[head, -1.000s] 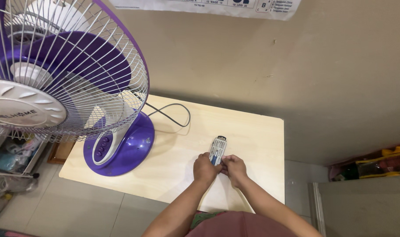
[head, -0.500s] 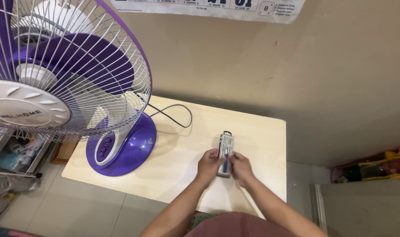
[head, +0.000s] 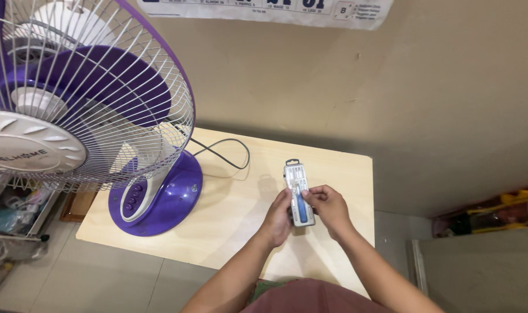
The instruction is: The person opens a screwdriver set, selects a screwdriver, and uses it to tighten a screw on the neck of a purple and white electric fan. The fan is repositioned on the table during the process.
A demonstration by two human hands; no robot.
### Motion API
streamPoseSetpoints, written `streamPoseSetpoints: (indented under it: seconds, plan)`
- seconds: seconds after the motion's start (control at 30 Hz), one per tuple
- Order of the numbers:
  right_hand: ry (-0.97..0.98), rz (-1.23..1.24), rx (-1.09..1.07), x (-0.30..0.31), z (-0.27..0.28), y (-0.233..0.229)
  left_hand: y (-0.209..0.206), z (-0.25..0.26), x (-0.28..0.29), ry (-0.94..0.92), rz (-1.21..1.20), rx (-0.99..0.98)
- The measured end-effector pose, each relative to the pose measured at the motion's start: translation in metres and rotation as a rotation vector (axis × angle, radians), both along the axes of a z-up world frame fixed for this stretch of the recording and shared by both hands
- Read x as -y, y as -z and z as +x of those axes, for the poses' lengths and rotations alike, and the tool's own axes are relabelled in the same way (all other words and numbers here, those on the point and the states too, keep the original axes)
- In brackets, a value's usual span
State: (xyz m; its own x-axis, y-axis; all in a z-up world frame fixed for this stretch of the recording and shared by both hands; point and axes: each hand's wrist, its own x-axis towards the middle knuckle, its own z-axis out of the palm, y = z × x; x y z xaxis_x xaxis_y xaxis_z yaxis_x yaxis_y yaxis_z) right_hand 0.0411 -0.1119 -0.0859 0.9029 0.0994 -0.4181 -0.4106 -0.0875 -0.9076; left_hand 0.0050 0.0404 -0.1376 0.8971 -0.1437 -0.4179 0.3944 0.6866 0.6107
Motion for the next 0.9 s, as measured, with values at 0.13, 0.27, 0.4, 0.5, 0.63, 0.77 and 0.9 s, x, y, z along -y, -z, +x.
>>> streamPoseSetpoints:
  seconds: [0.13, 0.27, 0.4, 0.5, 0.63, 0.77, 0.9]
  plan:
    - [-0.041, 0.077, 0.066, 0.000, -0.014, 0.007, 0.005, 0.006, 0.008, -0.074, 0.399, 0.074]
    - [-0.007, 0.214, -0.036, 0.004, -0.019, 0.016, -0.016, -0.001, -0.001, 0.021, 0.693, 0.127]
    - [0.015, 0.306, -0.091, 0.012, -0.017, 0.023, -0.045, -0.010, -0.009, 0.303, 1.022, 0.105]
    - [-0.050, 0.319, -0.072, 0.015, -0.016, 0.024, -0.062, -0.014, -0.008, 0.220, 1.156, 0.316]
    - [-0.059, 0.436, -0.129, 0.019, -0.016, 0.024, -0.078, -0.015, -0.012, 0.277, 1.240, 0.377]
    - [-0.146, 0.557, -0.167, 0.023, -0.013, 0.029, -0.092, -0.015, -0.014, 0.396, 1.391, 0.401]
    - [-0.164, 0.621, -0.172, 0.025, -0.013, 0.043, -0.102, -0.013, -0.015, 0.490, 1.473, 0.389]
